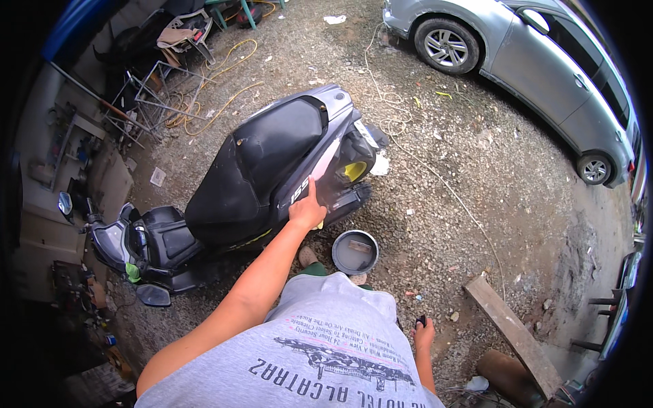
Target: The person cleans the side panel of a black motorcycle using a green cloth and a small black scraper. They repeatedly wipe the surface and scrape off residue, occasionally dipping the cloth into a bucket of water on the ground.
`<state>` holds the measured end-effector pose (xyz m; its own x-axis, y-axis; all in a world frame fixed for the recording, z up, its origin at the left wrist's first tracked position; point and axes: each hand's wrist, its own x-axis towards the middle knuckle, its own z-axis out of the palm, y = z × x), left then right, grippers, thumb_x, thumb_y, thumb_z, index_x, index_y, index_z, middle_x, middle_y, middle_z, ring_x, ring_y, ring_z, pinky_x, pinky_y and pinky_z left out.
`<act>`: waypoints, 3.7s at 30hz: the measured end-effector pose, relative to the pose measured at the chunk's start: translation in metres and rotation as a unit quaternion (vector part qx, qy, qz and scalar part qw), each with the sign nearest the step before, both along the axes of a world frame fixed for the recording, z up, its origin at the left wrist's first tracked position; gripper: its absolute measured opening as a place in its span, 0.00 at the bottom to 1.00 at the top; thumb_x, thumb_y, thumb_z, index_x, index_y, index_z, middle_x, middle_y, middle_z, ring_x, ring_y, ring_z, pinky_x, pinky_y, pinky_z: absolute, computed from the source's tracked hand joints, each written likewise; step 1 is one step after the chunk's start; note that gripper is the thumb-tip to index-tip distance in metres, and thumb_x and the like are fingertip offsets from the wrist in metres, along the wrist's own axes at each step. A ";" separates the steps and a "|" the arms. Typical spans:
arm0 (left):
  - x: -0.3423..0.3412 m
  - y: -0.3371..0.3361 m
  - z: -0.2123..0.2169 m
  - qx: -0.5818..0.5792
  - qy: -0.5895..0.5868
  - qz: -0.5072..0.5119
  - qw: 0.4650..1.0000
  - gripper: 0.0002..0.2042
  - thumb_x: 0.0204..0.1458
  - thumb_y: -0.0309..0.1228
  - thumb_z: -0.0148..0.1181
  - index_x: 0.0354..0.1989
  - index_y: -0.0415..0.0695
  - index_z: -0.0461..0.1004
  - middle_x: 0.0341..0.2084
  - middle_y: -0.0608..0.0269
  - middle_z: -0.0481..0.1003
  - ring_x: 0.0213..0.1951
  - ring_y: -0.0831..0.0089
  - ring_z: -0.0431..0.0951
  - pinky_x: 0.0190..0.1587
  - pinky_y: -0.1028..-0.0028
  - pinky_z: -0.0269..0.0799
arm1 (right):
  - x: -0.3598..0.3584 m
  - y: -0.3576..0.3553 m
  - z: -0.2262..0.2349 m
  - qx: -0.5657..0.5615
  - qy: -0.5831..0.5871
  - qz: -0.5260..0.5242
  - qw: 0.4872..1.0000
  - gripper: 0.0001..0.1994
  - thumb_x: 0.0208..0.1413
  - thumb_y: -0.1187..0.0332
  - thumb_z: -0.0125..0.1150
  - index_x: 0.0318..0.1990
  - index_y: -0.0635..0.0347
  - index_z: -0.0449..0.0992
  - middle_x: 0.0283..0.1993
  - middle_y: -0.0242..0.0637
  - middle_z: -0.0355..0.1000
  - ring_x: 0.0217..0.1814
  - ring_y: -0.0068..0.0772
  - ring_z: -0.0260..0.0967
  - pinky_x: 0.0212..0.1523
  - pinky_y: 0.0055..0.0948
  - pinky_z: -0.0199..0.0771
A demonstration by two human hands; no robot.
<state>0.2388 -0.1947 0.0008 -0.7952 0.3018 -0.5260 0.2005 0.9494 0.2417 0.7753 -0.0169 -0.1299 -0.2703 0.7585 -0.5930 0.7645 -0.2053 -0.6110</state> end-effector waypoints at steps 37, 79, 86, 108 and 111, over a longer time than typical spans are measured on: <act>0.108 -0.009 0.084 0.371 -0.235 0.016 0.898 0.10 0.59 0.34 0.66 0.37 0.37 0.83 0.36 0.61 0.81 0.40 0.75 0.80 0.43 0.72 0.74 | -0.319 -0.007 0.181 -0.353 0.404 0.180 0.824 0.13 0.61 0.69 0.69 0.51 0.58 0.77 0.42 0.27 0.77 0.40 0.17 0.73 0.45 0.22 0.74; -0.171 0.043 0.054 0.457 -0.429 -0.076 0.775 0.14 0.54 0.19 0.64 0.48 0.41 0.72 0.40 0.60 0.78 0.40 0.71 0.83 0.40 0.70 0.82 | -0.553 -0.103 0.079 -0.091 0.361 -0.100 0.923 0.11 0.60 0.71 0.66 0.46 0.64 0.75 0.38 0.34 0.78 0.37 0.19 0.76 0.31 0.32 0.78; -0.190 0.038 0.071 0.444 -0.415 -0.062 0.791 0.20 0.54 0.30 0.72 0.53 0.42 0.73 0.41 0.63 0.79 0.40 0.76 0.81 0.38 0.73 0.82 | -0.520 -0.089 0.108 -0.158 0.412 -0.052 0.896 0.13 0.65 0.73 0.59 0.56 0.62 0.70 0.43 0.35 0.79 0.40 0.24 0.77 0.41 0.29 0.78; -0.170 0.068 0.040 0.349 0.026 -0.409 0.843 0.20 0.54 0.40 0.63 0.44 0.32 0.80 0.36 0.47 0.80 0.34 0.63 0.82 0.38 0.67 0.80 | -0.574 -0.036 0.076 0.121 0.216 0.396 0.884 0.07 0.61 0.70 0.62 0.44 0.60 0.82 0.29 0.36 0.80 0.33 0.37 0.81 0.32 0.37 0.77; -0.165 0.057 0.076 0.359 -0.125 -0.276 0.883 0.20 0.52 0.38 0.62 0.45 0.30 0.79 0.38 0.41 0.80 0.41 0.57 0.82 0.47 0.66 0.76 | -0.577 -0.016 0.067 0.185 0.254 0.412 0.855 0.10 0.60 0.67 0.63 0.47 0.58 0.82 0.35 0.40 0.83 0.44 0.45 0.83 0.41 0.42 0.79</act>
<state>0.0735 -0.1381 0.0764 -0.3092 0.9340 -0.1793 0.4406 0.3078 0.8433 0.1985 -0.0325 -0.0631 -0.9550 0.2967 -0.0017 0.1738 0.5547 -0.8137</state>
